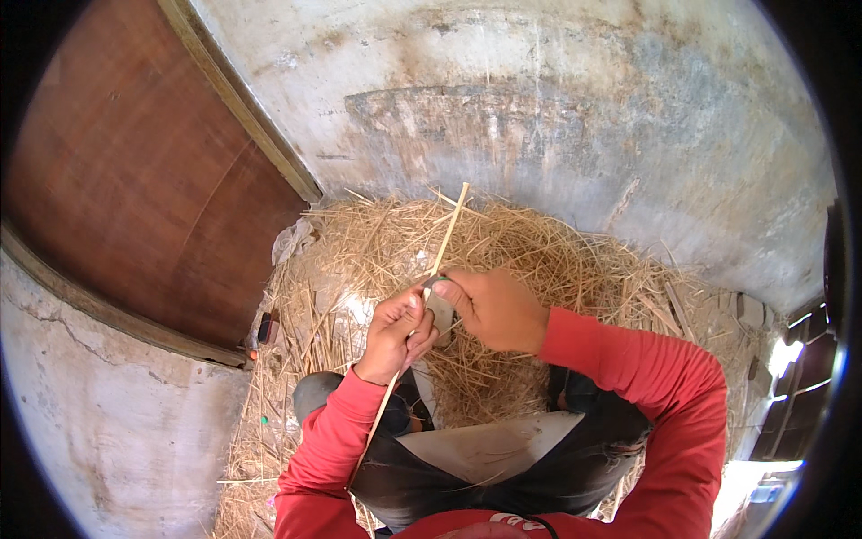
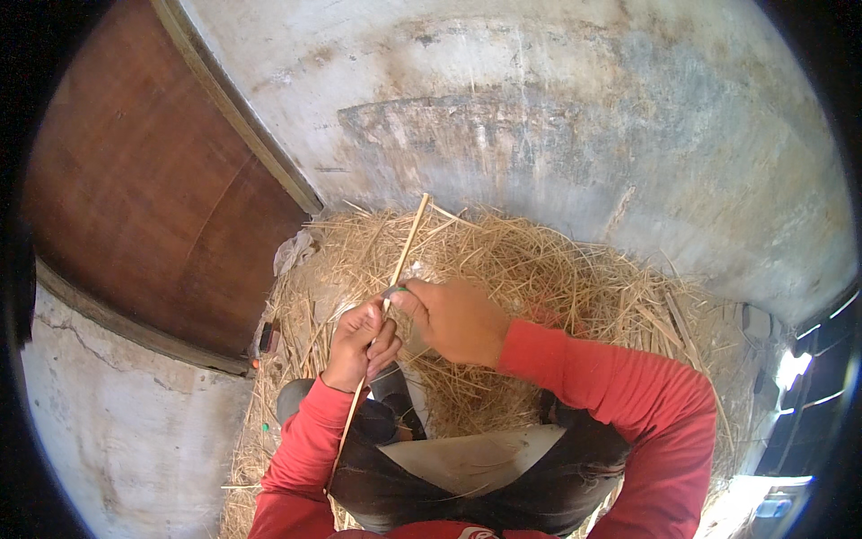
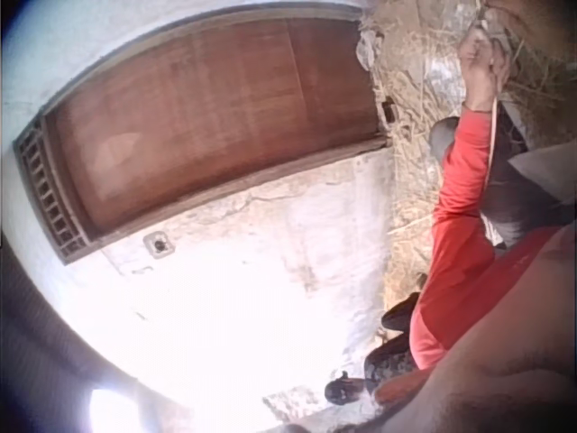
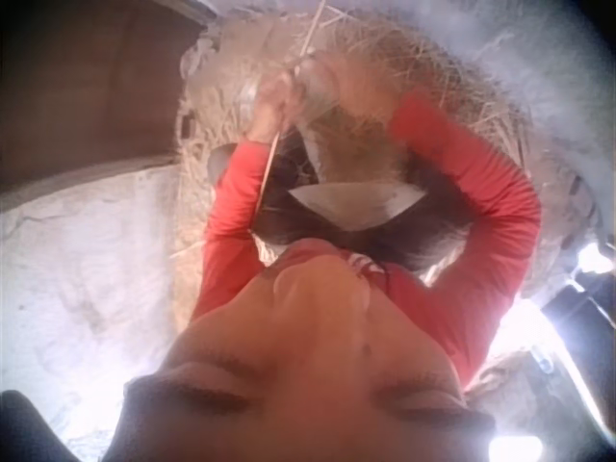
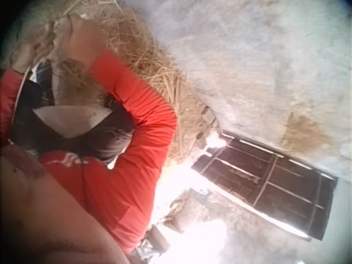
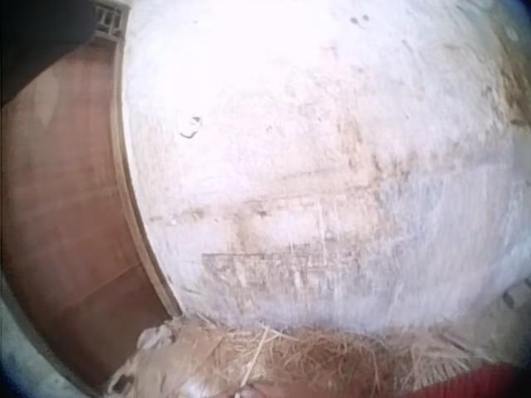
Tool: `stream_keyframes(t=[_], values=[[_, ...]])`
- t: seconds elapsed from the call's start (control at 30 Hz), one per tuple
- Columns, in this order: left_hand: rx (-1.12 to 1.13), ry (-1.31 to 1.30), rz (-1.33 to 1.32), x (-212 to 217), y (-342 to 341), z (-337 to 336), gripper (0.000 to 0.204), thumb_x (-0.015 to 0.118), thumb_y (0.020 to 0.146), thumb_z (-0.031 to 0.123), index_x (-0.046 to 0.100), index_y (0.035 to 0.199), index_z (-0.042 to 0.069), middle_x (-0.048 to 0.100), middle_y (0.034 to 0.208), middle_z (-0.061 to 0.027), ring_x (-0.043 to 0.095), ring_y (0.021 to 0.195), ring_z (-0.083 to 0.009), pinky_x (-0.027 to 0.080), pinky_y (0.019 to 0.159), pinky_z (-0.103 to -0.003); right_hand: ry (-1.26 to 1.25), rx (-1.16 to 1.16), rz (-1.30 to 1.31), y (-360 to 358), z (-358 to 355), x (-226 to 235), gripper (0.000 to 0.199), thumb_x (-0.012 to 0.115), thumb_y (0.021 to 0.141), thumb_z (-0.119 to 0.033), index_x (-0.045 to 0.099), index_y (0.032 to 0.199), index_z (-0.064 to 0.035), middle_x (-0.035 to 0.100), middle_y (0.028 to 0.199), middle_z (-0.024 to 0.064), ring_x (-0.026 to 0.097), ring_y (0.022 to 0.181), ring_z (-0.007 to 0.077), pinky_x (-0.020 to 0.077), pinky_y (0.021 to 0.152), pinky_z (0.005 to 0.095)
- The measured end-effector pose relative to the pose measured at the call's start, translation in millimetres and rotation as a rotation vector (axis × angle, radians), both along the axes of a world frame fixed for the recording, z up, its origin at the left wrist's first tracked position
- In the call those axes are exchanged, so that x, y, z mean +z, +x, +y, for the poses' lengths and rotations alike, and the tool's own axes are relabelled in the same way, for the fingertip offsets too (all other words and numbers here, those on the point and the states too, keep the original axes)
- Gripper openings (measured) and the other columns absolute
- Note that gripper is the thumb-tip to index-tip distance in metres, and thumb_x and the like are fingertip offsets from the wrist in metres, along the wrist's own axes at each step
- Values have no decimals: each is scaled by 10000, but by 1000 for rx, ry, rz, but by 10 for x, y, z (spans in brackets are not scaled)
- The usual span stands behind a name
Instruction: The person strips thin layers off a long bamboo stick using a small green blade held by hand while sitting on a pile of straw.
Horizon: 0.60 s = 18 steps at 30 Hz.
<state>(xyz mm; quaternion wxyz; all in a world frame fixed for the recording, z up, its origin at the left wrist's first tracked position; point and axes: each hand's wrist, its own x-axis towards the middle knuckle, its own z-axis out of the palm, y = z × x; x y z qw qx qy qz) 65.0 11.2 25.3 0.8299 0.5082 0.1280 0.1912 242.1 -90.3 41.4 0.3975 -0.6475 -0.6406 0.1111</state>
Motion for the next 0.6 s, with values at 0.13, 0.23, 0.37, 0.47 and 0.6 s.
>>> stream_keyframes(t=[0.13,0.23,0.37,0.47,0.6], values=[[-19,-41,18,11,-49,-28,519,421,1115,326,417,1520,1,328,551,46,273,418,-61,271,426,-220,52,-106,123,309,160,113,399,447,1082,-318,648,965,6,599,675,244,622,640,446,470,593,531],[-31,-51,26,-8,-32,-26,533,416,1113,348,401,1530,16,331,550,44,281,411,-63,257,402,-219,-11,-109,78,386,147,194,394,448,1081,-314,648,960,3,608,691,242,628,653,452,469,591,533],[-5,-139,30,18,-55,-24,519,395,1120,347,401,1542,45,302,553,47,256,424,-64,257,410,-225,30,0,64,79,49,62,402,451,1081,-323,654,940,-7,602,682,237,609,626,450,464,580,521],[-27,-164,27,30,-56,-38,545,403,1113,365,370,1555,47,313,548,47,269,399,-62,246,372,-222,10,-140,137,347,178,184,384,460,1078,-323,664,945,-25,593,672,240,596,615,453,460,578,523],[-56,-224,13,46,-26,-41,571,404,1110,378,343,1567,40,315,546,47,268,383,-58,246,356,-217,56,-34,121,183,43,81,362,466,1076,-315,673,958,-43,580,658,248,591,610,453,457,579,524]])
